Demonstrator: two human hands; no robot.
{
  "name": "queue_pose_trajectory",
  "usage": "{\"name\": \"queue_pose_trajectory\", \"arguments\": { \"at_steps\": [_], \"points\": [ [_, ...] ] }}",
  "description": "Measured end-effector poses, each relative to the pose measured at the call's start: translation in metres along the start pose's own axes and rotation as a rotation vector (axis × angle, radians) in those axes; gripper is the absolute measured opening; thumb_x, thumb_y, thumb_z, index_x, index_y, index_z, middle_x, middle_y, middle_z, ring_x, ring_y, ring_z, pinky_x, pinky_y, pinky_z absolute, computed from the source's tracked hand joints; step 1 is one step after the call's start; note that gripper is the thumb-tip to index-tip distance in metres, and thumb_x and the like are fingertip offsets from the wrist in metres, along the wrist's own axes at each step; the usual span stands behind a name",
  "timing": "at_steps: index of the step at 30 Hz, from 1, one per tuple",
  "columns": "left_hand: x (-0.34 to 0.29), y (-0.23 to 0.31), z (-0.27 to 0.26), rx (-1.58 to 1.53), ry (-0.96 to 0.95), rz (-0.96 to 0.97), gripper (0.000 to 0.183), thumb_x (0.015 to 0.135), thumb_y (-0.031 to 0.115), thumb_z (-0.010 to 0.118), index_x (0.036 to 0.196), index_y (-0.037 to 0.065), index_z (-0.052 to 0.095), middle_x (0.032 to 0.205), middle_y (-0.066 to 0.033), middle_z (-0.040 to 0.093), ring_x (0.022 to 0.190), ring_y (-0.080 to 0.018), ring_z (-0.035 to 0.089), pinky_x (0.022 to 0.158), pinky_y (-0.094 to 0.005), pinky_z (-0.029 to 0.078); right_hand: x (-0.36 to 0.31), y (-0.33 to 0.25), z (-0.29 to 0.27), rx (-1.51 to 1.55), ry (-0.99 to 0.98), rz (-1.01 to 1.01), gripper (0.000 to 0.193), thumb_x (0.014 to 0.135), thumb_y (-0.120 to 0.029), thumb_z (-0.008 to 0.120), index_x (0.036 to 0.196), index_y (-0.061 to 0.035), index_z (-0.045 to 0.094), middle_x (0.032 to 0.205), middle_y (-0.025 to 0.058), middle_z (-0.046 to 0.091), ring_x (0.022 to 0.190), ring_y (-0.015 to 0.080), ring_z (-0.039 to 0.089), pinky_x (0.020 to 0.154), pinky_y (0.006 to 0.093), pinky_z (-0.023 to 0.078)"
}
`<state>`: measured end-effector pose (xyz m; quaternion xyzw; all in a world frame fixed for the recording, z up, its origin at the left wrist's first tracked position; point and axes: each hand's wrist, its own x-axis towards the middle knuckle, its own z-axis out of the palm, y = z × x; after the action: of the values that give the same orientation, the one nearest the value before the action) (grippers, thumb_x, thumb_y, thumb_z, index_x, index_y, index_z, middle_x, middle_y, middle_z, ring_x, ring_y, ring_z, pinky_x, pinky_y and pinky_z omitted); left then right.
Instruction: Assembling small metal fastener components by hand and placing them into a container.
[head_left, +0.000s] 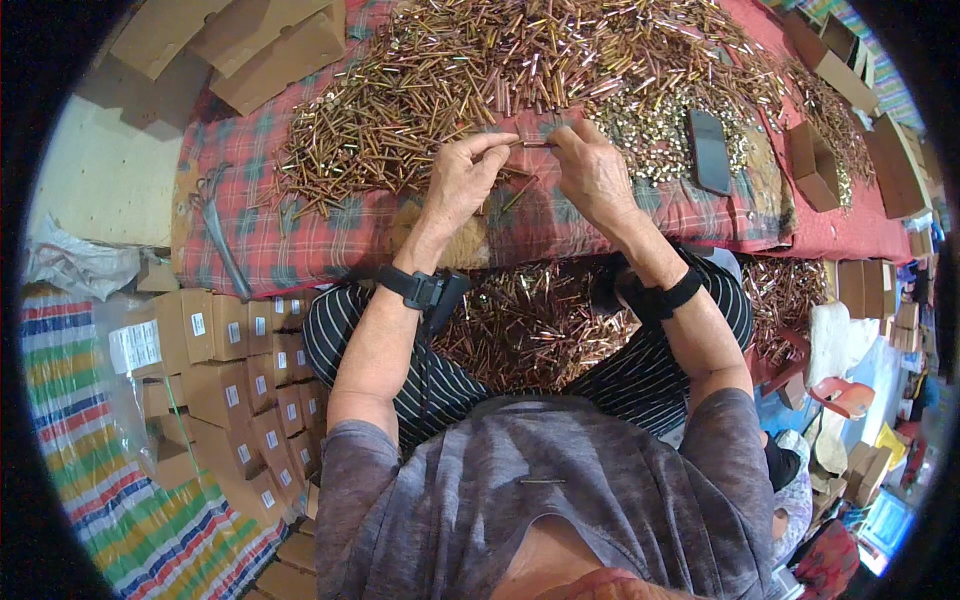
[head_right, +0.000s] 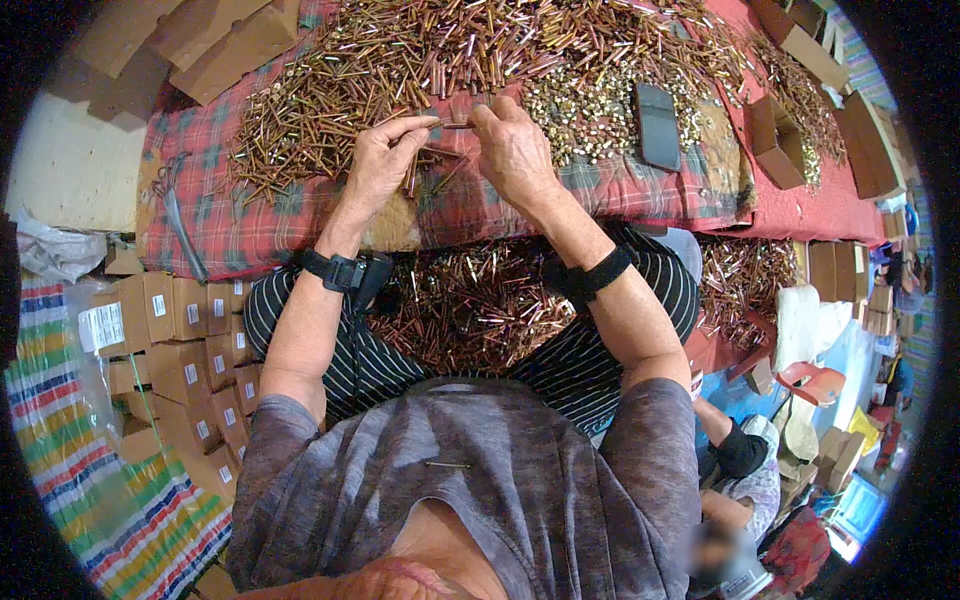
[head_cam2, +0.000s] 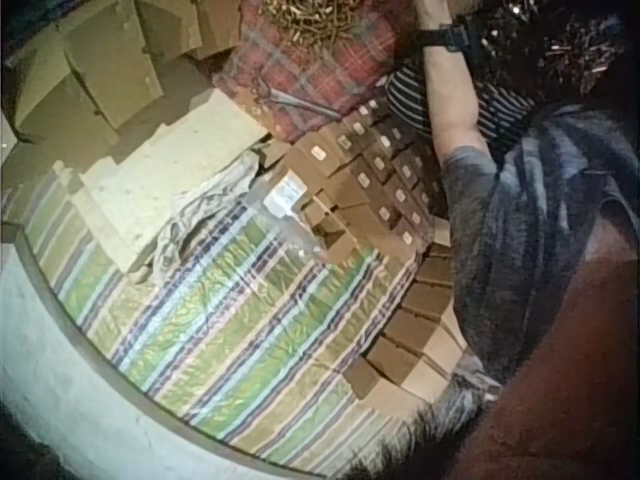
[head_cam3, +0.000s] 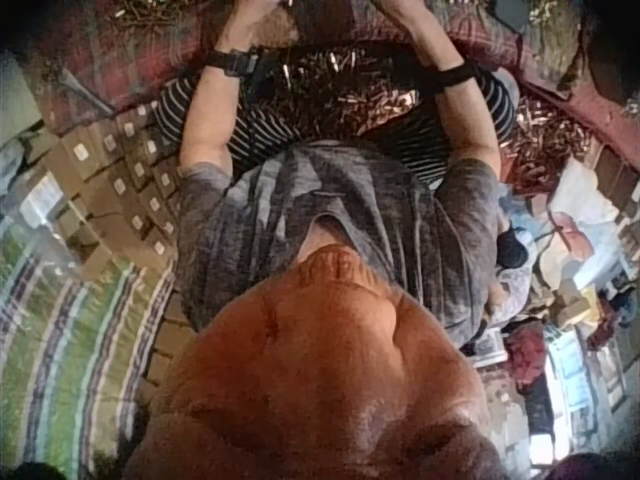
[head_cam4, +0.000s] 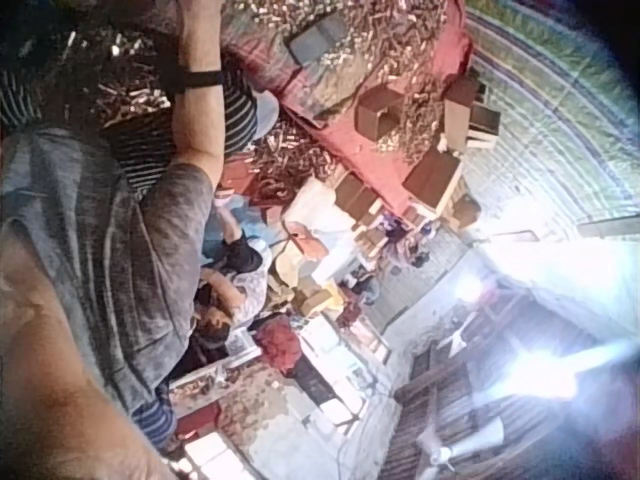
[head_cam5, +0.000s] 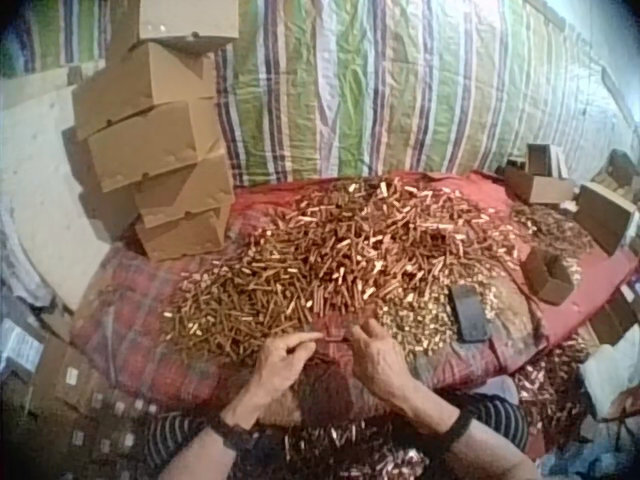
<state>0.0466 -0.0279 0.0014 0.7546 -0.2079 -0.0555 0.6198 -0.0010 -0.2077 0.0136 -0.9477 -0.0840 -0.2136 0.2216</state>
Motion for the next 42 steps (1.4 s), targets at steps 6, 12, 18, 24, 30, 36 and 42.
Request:
{"name": "queue_pose_trajectory", "arguments": {
  "at_steps": [6,12,18,24,30,36,42],
  "points": [
    [-0.002,0.004,-0.005,-0.120,-0.061,-0.120,0.022,0.084,0.014,0.055,0.100,0.002,0.065,0.068,0.0038,0.057,0.057,-0.0013,0.044,0.049,-0.0188,0.036,0.001,-0.004,-0.001,0.221,0.006,0.050,0.012,0.073,-0.002,0.057,0.085,-0.0026,0.057,0.078,0.0146,0.053,0.072,0.0342,0.056,0.063,0.0415,0.046],
    [-0.005,0.007,-0.007,-0.126,-0.065,-0.101,0.022,0.084,0.012,0.054,0.099,0.001,0.065,0.068,0.0038,0.058,0.056,-0.0022,0.046,0.049,-0.0192,0.037,-0.001,-0.001,-0.002,0.283,-0.029,0.072,0.009,0.075,-0.004,0.057,0.084,-0.0026,0.058,0.077,0.0143,0.054,0.072,0.0341,0.055,0.063,0.0412,0.046],
    [-0.007,0.003,-0.011,0.049,-0.180,-0.167,0.026,0.082,0.012,0.055,0.103,0.000,0.063,0.064,0.0005,0.059,0.053,-0.0048,0.047,0.046,-0.0211,0.038,-0.003,-0.009,0.000,0.177,-0.023,-0.087,0.014,0.078,-0.004,0.056,0.091,-0.0035,0.060,0.079,0.0122,0.054,0.072,0.0322,0.056,0.063,0.0389,0.046],
    [-0.012,0.015,0.004,-0.316,-0.127,-0.302,0.023,0.085,0.017,0.056,0.098,0.000,0.062,0.074,-0.0016,0.060,0.062,-0.0054,0.051,0.050,-0.0195,0.039,-0.008,-0.013,0.012,0.865,-0.227,0.170,0.021,0.080,-0.005,0.058,0.099,0.0034,0.054,0.090,0.0146,0.062,0.082,0.0222,0.061,0.070,0.0331,0.048],
    [-0.020,0.000,-0.009,-0.573,-0.063,-0.461,0.020,0.086,0.022,0.059,0.093,0.003,0.060,0.070,0.0059,0.048,0.055,-0.0003,0.039,0.047,-0.0140,0.029,0.043,0.012,0.009,0.290,-0.197,0.170,0.023,0.078,-0.020,0.058,0.085,0.0017,0.060,0.075,0.0199,0.061,0.070,0.0307,0.061,0.064,0.0391,0.048],
    [-0.016,-0.001,-0.002,-0.677,0.012,-0.503,0.014,0.085,0.020,0.061,0.079,0.008,0.056,0.066,0.0066,0.048,0.052,-0.0001,0.038,0.043,-0.0146,0.027,0.072,0.105,0.066,-0.137,-0.056,0.214,0.024,0.077,-0.020,0.054,0.093,-0.0029,0.059,0.085,0.0256,0.059,0.082,0.0404,0.056,0.072,0.0470,0.046],
    [-0.019,-0.006,-0.008,-0.678,0.038,-0.494,0.013,0.085,0.018,0.061,0.078,0.008,0.056,0.065,0.0065,0.048,0.050,-0.0001,0.038,0.042,-0.0148,0.027,0.059,0.075,0.083,-0.145,-0.094,0.093,0.030,0.069,-0.005,0.054,0.098,-0.0058,0.059,0.095,0.0213,0.053,0.088,0.0389,0.052,0.077,0.0447,0.045]
  ]
}}
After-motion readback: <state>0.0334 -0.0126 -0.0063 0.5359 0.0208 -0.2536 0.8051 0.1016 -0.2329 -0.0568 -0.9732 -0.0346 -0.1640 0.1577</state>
